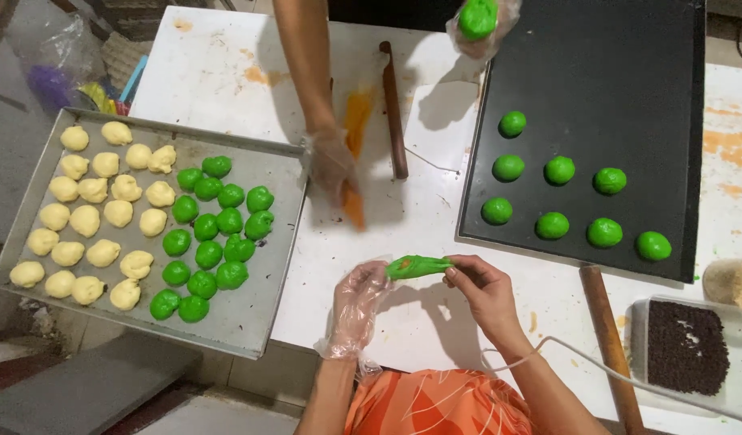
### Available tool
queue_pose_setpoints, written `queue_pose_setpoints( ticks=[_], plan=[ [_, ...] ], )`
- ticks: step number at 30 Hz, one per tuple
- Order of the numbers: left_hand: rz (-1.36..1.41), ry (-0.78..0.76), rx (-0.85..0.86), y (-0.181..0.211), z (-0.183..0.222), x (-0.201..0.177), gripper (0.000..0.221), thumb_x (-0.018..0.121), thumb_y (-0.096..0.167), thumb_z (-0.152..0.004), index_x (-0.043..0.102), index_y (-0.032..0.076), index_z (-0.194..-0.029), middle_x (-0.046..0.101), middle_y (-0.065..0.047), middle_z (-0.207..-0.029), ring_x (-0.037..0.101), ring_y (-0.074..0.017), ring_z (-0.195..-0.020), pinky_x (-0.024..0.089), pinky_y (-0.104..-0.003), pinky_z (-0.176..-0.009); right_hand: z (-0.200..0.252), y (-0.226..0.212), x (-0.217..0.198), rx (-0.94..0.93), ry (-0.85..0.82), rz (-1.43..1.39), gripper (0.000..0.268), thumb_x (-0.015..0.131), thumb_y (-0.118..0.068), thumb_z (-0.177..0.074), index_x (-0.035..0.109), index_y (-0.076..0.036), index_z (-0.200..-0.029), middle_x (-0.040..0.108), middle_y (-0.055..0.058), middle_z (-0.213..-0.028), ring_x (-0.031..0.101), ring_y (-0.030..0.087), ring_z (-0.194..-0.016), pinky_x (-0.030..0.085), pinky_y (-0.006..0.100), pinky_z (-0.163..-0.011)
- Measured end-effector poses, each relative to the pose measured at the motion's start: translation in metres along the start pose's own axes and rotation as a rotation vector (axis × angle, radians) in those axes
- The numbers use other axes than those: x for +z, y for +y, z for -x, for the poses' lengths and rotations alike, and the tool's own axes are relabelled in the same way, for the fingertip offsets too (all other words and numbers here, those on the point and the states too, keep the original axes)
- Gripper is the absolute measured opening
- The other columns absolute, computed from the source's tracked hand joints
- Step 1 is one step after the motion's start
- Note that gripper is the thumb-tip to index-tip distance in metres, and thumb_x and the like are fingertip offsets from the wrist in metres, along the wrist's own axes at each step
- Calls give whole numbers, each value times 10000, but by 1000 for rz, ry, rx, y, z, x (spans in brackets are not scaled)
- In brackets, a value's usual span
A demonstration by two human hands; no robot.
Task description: Filling and sealing green dough balls with a piping bag and hand-rolling them into spheres.
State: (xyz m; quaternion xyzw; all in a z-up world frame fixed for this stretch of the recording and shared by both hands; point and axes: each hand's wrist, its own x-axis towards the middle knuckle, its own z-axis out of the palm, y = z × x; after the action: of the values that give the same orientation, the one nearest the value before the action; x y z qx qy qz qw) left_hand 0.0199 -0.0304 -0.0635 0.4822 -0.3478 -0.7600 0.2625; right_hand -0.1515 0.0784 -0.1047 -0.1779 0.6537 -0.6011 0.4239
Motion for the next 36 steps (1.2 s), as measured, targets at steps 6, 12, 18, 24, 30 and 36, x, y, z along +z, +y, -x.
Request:
queue_pose_setpoints(
  ticks=[6,12,18,24,30,36],
  plan=[
    [-184,-26,133,9,7,9,483,414,427,-978,682,28,-1030,650,-182,-1015,624,-285,-1014,465,-453,-992,13,-37,17,-231,32,182,195,665,19,-822,697,33,-1014,684,146,-918,674,207,-806,566,377,-810],
    [-409,-94,384,17,14,20,587,321,504,-974,689,47,-970,670,-178,-1024,647,-317,-1031,512,-458,-918,20,-56,30,-519,-35,527,238,671,-18,-819,707,-42,-1053,660,114,-936,702,270,-836,597,400,-784],
    [-488,-133,444,16,28,24,542,310,396,-974,334,125,-1442,674,-123,-1200,690,-242,-1079,525,-326,-933,11,-30,27,-781,-129,699,337,654,-130,-884,601,-45,-1206,558,118,-1057,588,249,-938,505,337,-786],
    [-679,-127,475,18,38,29,614,256,508,-951,241,189,-1475,674,-90,-1225,700,-261,-1066,577,-289,-763,7,-22,31,-798,-135,745,441,707,-167,-851,565,-49,-1251,543,132,-1057,571,273,-953,502,368,-826],
    [-395,-116,494,3,23,20,304,487,98,-939,545,96,-1238,635,-97,-1251,534,-234,-1258,359,-422,-1131,11,-38,37,-742,-8,676,170,694,-98,-852,697,-80,-1021,602,55,-927,606,179,-834,503,282,-716],
    [87,-329,187,-28,-3,12,678,682,270,-834,367,46,-1391,544,-144,-1230,567,-286,-1138,477,-442,-1014,26,-63,41,-341,-33,432,331,763,-83,-744,715,-103,-1070,755,63,-836,733,215,-732,583,352,-750]
  ],
)
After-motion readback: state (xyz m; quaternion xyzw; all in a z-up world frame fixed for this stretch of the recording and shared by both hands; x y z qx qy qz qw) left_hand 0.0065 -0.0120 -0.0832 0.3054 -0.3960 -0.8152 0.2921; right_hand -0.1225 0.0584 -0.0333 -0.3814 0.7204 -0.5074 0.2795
